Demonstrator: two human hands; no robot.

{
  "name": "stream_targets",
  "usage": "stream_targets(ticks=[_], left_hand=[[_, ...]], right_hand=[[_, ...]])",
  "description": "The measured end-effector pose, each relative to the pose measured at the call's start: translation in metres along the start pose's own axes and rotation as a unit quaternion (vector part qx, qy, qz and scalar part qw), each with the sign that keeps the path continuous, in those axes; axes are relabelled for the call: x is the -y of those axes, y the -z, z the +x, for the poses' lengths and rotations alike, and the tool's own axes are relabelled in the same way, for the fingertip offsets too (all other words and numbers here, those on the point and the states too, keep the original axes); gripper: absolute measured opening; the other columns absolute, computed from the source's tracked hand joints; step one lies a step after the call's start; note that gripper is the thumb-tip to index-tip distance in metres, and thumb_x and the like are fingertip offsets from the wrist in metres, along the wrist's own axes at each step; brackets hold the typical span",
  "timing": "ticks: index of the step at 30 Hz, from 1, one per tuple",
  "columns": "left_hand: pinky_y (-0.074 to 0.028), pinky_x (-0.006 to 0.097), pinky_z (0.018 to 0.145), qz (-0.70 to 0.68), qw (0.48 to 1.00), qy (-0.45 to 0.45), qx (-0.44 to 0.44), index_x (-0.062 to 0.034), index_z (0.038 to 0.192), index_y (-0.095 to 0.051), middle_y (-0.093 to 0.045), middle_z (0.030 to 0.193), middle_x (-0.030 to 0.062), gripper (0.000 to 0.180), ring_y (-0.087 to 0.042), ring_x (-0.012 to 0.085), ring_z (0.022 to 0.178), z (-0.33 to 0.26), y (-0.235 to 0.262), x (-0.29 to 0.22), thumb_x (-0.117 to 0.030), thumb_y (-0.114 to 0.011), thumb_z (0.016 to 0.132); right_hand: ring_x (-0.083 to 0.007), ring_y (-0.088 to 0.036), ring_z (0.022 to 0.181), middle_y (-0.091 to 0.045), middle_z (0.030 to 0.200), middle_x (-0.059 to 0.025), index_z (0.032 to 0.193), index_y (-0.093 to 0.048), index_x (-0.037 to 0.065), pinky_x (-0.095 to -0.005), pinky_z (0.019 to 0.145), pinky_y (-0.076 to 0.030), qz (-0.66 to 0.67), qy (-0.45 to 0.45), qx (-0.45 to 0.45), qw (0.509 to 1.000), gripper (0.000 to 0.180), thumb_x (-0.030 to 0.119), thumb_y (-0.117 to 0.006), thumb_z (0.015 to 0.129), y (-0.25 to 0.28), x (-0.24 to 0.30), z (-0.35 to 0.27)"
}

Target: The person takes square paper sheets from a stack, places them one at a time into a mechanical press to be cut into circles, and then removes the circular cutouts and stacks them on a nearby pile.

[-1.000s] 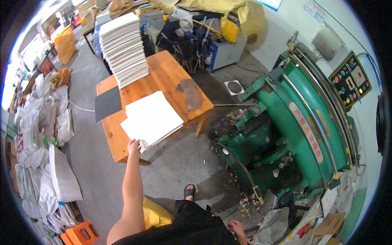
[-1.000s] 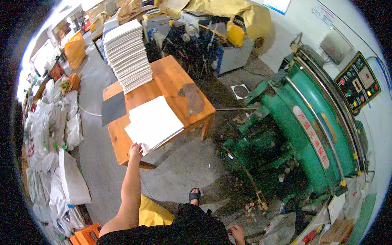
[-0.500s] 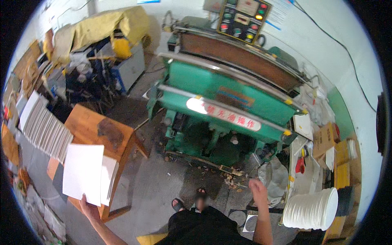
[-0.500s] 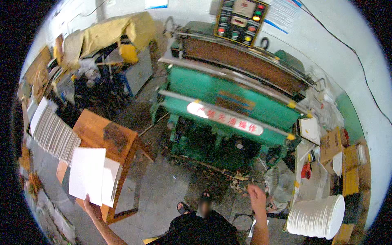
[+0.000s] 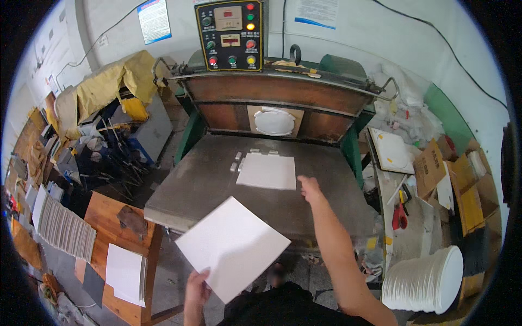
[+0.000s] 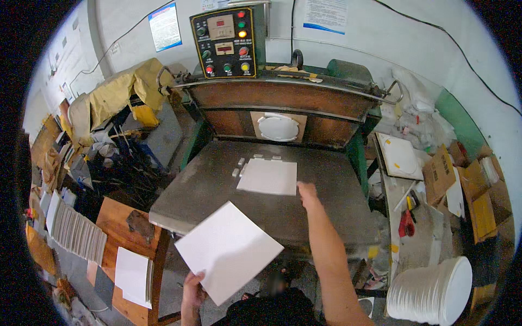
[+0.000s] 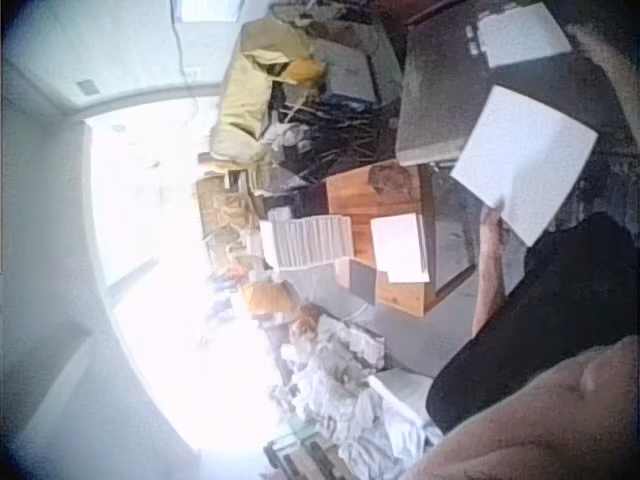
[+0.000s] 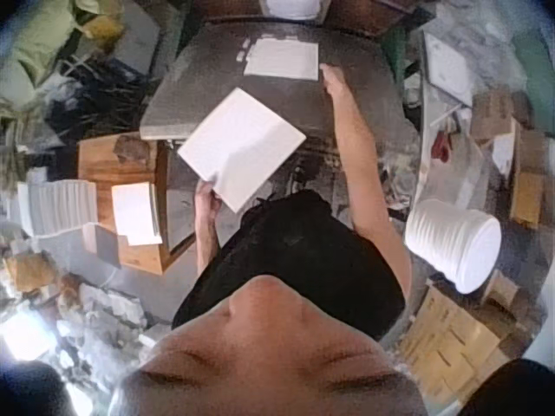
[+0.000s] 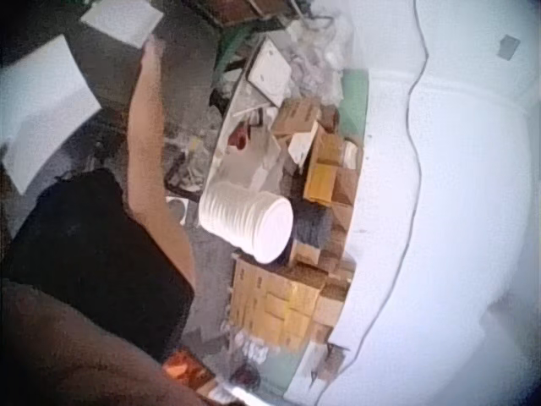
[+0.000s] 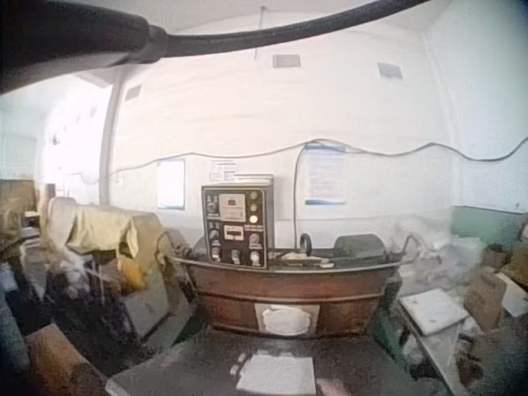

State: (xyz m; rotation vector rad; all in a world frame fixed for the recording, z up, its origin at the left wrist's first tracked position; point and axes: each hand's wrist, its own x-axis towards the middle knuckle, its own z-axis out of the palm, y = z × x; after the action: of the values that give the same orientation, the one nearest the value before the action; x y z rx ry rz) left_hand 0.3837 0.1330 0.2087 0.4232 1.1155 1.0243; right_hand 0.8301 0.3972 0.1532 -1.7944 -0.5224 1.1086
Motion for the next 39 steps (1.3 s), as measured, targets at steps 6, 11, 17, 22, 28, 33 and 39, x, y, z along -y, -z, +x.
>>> stream_targets(ticks=[6,11,17,22,28,33,39], left_hand=[[-0.056,0.042,0.079,0.002,0.997,0.075,-0.012,0.0013,0.132,-0.043,-0.062,0.113,0.0169,0.048,-0.066,0.0284,0.093,0.000,-0.047,0.043,-0.017,-0.054,0.089],[-0.051,0.052,0.090,-0.027,0.985,0.120,0.124,0.0052,0.136,-0.037,-0.055,0.126,0.0224,0.050,-0.061,0.0363,0.104,0.047,-0.116,0.049,-0.018,-0.048,0.092],[-0.050,0.051,0.096,-0.078,0.989,0.088,0.085,0.0079,0.128,-0.036,-0.052,0.121,0.0245,0.034,-0.059,0.0384,0.107,0.197,-0.183,0.088,-0.006,-0.037,0.097],[-0.052,0.050,0.094,-0.057,0.988,0.121,0.077,0.0084,0.128,-0.037,-0.053,0.119,0.0283,0.034,-0.059,0.0387,0.106,0.309,-0.216,0.089,-0.007,-0.037,0.098],[-0.050,0.047,0.094,0.111,0.985,0.091,0.099,0.0037,0.126,-0.046,-0.058,0.118,0.0214,0.042,-0.059,0.0357,0.108,0.276,-0.209,0.078,-0.022,-0.053,0.094],[-0.036,0.049,0.105,0.646,0.685,-0.331,0.064,-0.0039,0.130,-0.049,-0.054,0.129,0.0166,0.057,-0.047,0.0324,0.126,0.280,-0.310,0.084,-0.029,-0.066,0.082],[-0.015,0.055,0.114,0.782,0.517,-0.348,0.028,-0.0056,0.136,-0.045,-0.040,0.146,0.0131,0.058,-0.026,0.0336,0.141,0.364,-0.339,0.124,-0.032,-0.057,0.085]], right_hand=[[-0.0251,-0.065,0.086,-0.063,0.099,-0.0140,0.104,-0.057,0.002,-0.0426,0.067,-0.054,0.085,-0.155,0.080,0.981,0.031,0.017,-0.067,0.080,-0.042,-0.047,0.068],[-0.0277,-0.066,0.088,-0.065,0.101,-0.0150,0.113,-0.057,0.001,-0.0473,0.072,-0.056,0.260,-0.200,0.192,0.925,0.031,0.008,-0.062,0.084,-0.004,-0.047,0.115],[-0.0269,-0.061,0.104,-0.061,0.114,-0.0165,0.122,-0.054,-0.003,-0.0389,0.089,-0.050,0.287,0.015,0.225,0.931,0.038,0.012,-0.060,0.087,0.091,-0.005,0.019],[-0.0267,-0.061,0.101,-0.063,0.112,-0.0145,0.122,-0.054,-0.004,-0.0376,0.088,-0.049,0.260,0.060,0.082,0.960,0.040,0.010,-0.060,0.085,0.214,-0.038,-0.065],[-0.0211,-0.059,0.089,-0.066,0.099,-0.0105,0.107,-0.061,-0.006,-0.0331,0.080,-0.046,0.151,0.076,-0.138,0.976,0.030,0.007,-0.062,0.080,0.307,-0.163,-0.179],[-0.0200,-0.059,0.095,-0.063,0.107,-0.0133,0.118,-0.055,-0.008,-0.0325,0.087,-0.045,0.164,0.113,-0.195,0.960,0.039,0.008,-0.058,0.083,0.259,-0.133,-0.252],[-0.0162,-0.058,0.088,-0.065,0.101,-0.0114,0.113,-0.059,-0.008,-0.0298,0.081,-0.044,0.053,0.112,-0.229,0.966,0.031,0.007,-0.057,0.086,0.222,-0.097,-0.298]])
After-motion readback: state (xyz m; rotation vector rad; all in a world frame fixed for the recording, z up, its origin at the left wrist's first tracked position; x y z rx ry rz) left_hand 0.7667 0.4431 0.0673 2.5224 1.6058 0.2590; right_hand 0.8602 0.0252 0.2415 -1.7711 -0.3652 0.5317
